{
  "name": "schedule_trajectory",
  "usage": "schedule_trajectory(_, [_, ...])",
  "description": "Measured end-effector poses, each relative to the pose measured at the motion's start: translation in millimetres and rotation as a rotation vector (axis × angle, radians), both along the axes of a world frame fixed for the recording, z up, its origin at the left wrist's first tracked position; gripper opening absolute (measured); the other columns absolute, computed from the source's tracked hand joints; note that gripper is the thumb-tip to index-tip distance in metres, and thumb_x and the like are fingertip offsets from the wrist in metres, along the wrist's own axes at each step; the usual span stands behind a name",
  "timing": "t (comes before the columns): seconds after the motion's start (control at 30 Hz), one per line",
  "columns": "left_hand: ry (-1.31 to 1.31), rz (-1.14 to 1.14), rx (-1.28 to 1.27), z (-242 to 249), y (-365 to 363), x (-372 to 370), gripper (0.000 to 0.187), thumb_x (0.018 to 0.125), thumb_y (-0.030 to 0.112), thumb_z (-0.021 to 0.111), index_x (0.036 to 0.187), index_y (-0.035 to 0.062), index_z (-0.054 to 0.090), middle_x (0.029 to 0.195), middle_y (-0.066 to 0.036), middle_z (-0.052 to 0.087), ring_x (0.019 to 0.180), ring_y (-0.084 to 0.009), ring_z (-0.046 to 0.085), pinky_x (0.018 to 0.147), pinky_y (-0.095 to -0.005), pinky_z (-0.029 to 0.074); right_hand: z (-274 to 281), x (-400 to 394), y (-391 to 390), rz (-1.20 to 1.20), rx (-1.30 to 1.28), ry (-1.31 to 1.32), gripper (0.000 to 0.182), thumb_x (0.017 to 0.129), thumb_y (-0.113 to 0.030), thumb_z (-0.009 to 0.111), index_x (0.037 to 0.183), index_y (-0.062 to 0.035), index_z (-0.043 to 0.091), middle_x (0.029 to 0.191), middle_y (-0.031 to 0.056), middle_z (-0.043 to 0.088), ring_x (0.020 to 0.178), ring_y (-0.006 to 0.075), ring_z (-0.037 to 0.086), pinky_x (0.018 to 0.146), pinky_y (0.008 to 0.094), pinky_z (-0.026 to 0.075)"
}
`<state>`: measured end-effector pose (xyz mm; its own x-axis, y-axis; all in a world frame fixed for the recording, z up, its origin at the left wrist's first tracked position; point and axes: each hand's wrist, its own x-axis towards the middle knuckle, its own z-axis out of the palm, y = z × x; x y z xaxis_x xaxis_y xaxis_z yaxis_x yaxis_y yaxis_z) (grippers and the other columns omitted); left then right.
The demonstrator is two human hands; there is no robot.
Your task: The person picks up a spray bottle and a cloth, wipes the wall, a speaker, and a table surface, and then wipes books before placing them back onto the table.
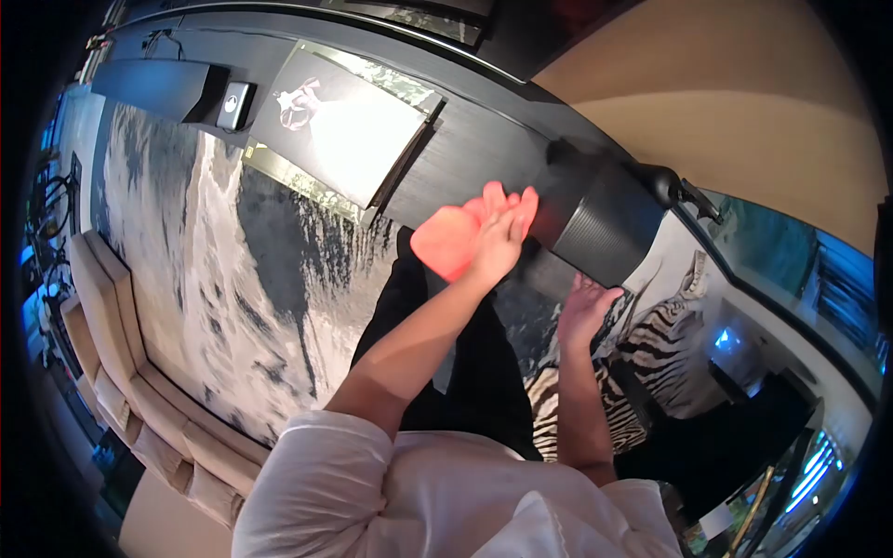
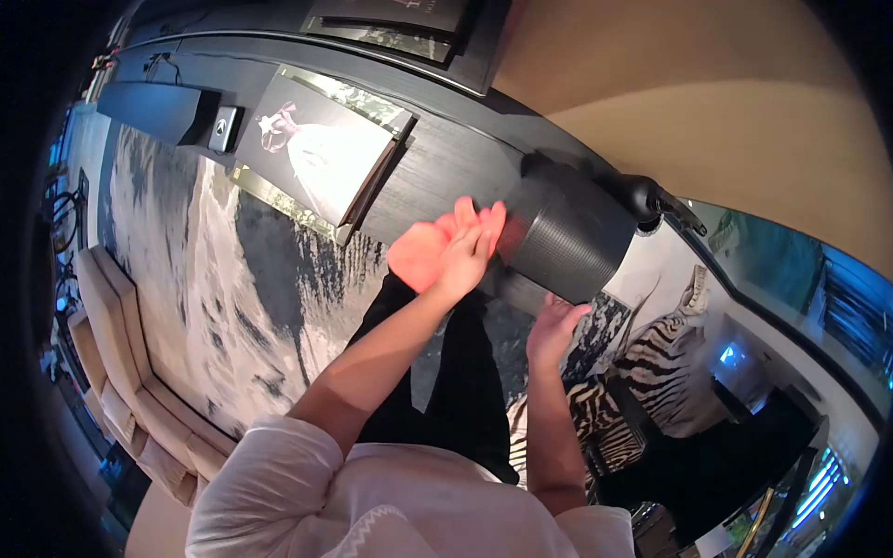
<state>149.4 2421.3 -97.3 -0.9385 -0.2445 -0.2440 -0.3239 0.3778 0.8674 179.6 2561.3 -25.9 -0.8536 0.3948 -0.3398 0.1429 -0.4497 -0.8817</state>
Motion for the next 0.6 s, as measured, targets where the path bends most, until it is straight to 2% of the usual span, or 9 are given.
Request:
schedule_trajectory(0.07, [-0.455, -0.07, 0.243, 5.5, -19.9, 23.5, 0.036, 0.089, 0.036, 0.05, 0.1, 0.0043, 0.062, 0.089, -0.02, 0.063, 0.084, -0.031, 0.062, 0.075, -0.0394, 0.047, -4.4, 2.8, 8.9, 0.084, 0.058, 0.022, 0.058, 0.093, -0.054, 0.029, 0.13, -0.0102, 0.037, 0.124, 0.0019, 0.047, 0.109, 0.0151, 0.043, 0.102, 0.0362, 0.026])
schedule_trajectory(0.1, [-0.361, -0.065, 0.139, -0.2, -26.6, 37.3, 0.039, 0.085, 0.041, 0.055, 0.096, 0.0053, 0.063, 0.077, -0.018, 0.063, 0.077, -0.0292, 0.063, 0.07, -0.0372, 0.047, -6.4, 5.9, 16.1, 0.122, 0.089, 0.029, 0.058, 0.093, -0.054, 0.029, 0.132, -0.0105, 0.036, 0.126, 0.0022, 0.046, 0.11, 0.0152, 0.043, 0.102, 0.036, 0.027])
schedule_trajectory(0.17, [-0.585, -0.133, 0.194, 2.5, -48.7, 42.9, 0.039, 0.083, 0.043, 0.057, 0.093, 0.0061, 0.064, 0.079, -0.018, 0.064, 0.078, -0.0296, 0.063, 0.071, -0.0356, 0.048, -8.8, 8.4, 29.1, 0.164, 0.082, -0.021, 0.058, 0.094, -0.053, 0.029, 0.133, -0.0111, 0.035, 0.127, 0.0025, 0.045, 0.113, 0.0168, 0.043, 0.102, 0.0364, 0.028])
schedule_trajectory(0.27, [-0.54, -0.139, -0.045, 17.6, -71.4, 28.1, 0.038, 0.082, 0.044, 0.058, 0.092, 0.0074, 0.063, 0.078, -0.017, 0.065, 0.078, -0.031, 0.063, 0.073, -0.036, 0.048, -2.9, 5.9, 35.7, 0.164, -0.042, -0.03, 0.056, 0.094, -0.052, 0.031, 0.133, -0.0113, 0.034, 0.127, 0.0028, 0.046, 0.115, 0.0195, 0.043, 0.101, 0.0368, 0.028])
schedule_trajectory(0.3, [-0.51, -0.205, -0.101, 31.8, -77.7, 15.3, 0.034, 0.079, 0.04, 0.063, 0.09, 0.0074, 0.063, 0.086, -0.018, 0.064, 0.082, -0.0321, 0.063, 0.075, -0.0369, 0.047, 1.1, 4.5, 37.5, 0.143, -0.096, -0.021, 0.055, 0.094, -0.051, 0.032, 0.133, -0.0113, 0.034, 0.127, 0.0029, 0.047, 0.116, 0.0204, 0.043, 0.101, 0.0369, 0.028])
schedule_trajectory(0.33, [-0.393, -0.296, -0.157, 19.2, -83.6, 10.7, 0.035, 0.078, 0.037, 0.065, 0.097, 0.0083, 0.06, 0.092, -0.018, 0.064, 0.086, -0.032, 0.062, 0.077, -0.037, 0.047, 0.4, 4.0, 39.9, 0.128, -0.077, -0.034, 0.062, 0.095, -0.051, 0.028, 0.141, -0.0098, 0.021, 0.142, 0.0085, 0.029, 0.128, 0.0261, 0.033, 0.107, 0.0386, 0.022])
schedule_trajectory(0.37, [-0.273, -0.393, -0.209, 6.9, -89.1, 6.7, 0.038, 0.076, 0.035, 0.066, 0.103, 0.0091, 0.058, 0.098, -0.018, 0.063, 0.09, -0.0319, 0.062, 0.078, -0.0371, 0.047, -7.0, 4.7, 42.5, 0.102, -0.049, -0.097, 0.06, 0.095, -0.048, 0.031, 0.141, -0.0103, 0.021, 0.141, 0.0084, 0.032, 0.126, 0.0259, 0.036, 0.106, 0.0383, 0.024])
schedule_trajectory(0.5, [-0.457, -0.665, -0.178, 46.5, -96.9, -21.9, 0.074, 0.075, 0.023, 0.068, 0.137, 0.0184, 0.029, 0.106, -0.017, 0.061, 0.097, -0.0304, 0.06, 0.084, -0.0362, 0.046, -50.5, 27.3, 47.8, -0.03, -0.118, -0.365, 0.052, 0.095, -0.035, 0.043, 0.138, -0.0115, 0.028, 0.125, 0.0071, 0.047, 0.114, 0.0222, 0.048, 0.097, 0.0363, 0.036])
schedule_trajectory(0.6, [-0.454, -0.702, -0.064, 50.0, -102.1, -5.3, 0.084, 0.075, 0.016, 0.069, 0.143, 0.0178, 0.02, 0.1, -0.015, 0.063, 0.093, -0.0237, 0.06, 0.086, -0.0322, 0.044, -84.1, 57.0, 23.5, 0.027, -0.138, -0.457, 0.042, 0.094, -0.024, 0.048, 0.131, -0.0093, 0.04, 0.113, 0.0065, 0.054, 0.106, 0.0175, 0.052, 0.09, 0.0336, 0.04])
